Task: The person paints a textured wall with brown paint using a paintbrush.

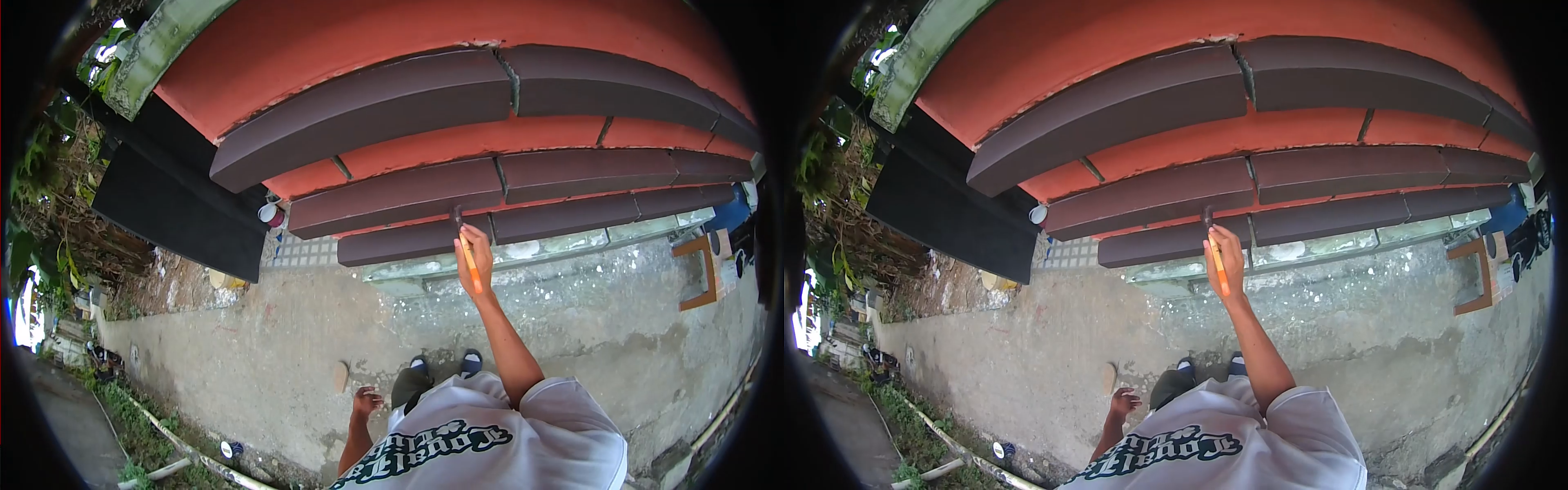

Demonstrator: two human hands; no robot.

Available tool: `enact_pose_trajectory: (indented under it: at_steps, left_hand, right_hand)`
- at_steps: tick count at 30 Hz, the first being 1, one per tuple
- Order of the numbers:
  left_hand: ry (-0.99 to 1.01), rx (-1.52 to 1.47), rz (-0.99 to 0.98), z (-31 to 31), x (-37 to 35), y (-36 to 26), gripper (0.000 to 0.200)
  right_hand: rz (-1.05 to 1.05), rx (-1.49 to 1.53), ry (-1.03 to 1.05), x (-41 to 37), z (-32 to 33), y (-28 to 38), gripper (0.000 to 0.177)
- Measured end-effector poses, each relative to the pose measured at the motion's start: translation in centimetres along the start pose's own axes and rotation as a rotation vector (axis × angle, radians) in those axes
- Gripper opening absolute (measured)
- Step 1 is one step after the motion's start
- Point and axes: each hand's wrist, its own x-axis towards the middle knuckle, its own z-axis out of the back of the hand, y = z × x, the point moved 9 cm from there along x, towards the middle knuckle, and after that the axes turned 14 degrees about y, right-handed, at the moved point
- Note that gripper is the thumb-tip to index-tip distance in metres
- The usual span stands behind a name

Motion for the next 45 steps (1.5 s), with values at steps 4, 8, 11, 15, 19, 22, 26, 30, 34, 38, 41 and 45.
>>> enact_pose_trajectory:
  at_steps: [4, 8, 11, 15, 19, 22, 26, 30, 34, 38, 41, 45]
  left_hand:
    - [0.063, -0.057, 0.005, 3.0, 1.7, 2.6, 0.037]
    - [0.288, -0.167, -0.06, 5.2, 4.5, 5.0, 0.055]
    - [0.322, -0.292, -0.013, 6.0, 6.1, 4.5, 0.049]
    - [0.361, -0.102, -0.056, 7.7, 6.1, -0.2, 0.035]
    - [0.294, -0.01, -0.141, 10.3, 6.5, -4.8, 0.024]
    - [0.31, -0.036, -0.241, 12.5, 7.2, -6.3, 0.025]
    - [0.203, 0.109, -0.034, 15.8, 6.1, -5.4, 0.021]
    - [0.198, 0.058, 0.097, 20.0, 7.0, -1.0, 0.029]
    - [0.322, -0.235, 0.316, 23.1, 8.5, 4.1, 0.036]
    - [0.263, -0.044, 0.287, 24.8, 9.5, 3.9, 0.04]
    - [0.329, -0.166, 0.294, 25.7, 11.1, 3.4, 0.039]
    - [0.281, 0.066, 0.121, 25.6, 11.4, -0.3, 0.035]
  right_hand:
    - [-0.042, -0.076, -0.221, -0.3, 4.0, -1.8, 0.023]
    - [-0.06, -0.162, -0.292, 0.1, 3.9, -0.4, 0.023]
    - [0.03, -0.178, -0.133, 0.7, -3.0, 4.2, 0.021]
    - [0.146, -0.02, 0.144, 0.7, -11.9, 9.9, 0.022]
    - [0.113, -0.071, 0.081, 1.3, -12.6, 9.6, 0.023]
    - [-0.016, -0.214, -0.104, 1.0, -8.3, 6.7, 0.024]
    - [-0.148, -0.25, -0.41, 0.1, -5.8, 7.2, 0.024]
    - [-0.06, -0.444, -0.313, 1.1, -14.1, 11.1, 0.021]
    - [0.055, -0.16, -0.027, 0.4, -21.5, 14.8, 0.019]
    - [-0.027, -0.132, -0.039, 0.5, -19.2, 13.3, 0.02]
    - [-0.214, -0.266, -0.272, 0.0, -11.7, 10.3, 0.023]
    - [-0.167, -0.203, -0.489, 0.1, -9.1, 9.8, 0.022]
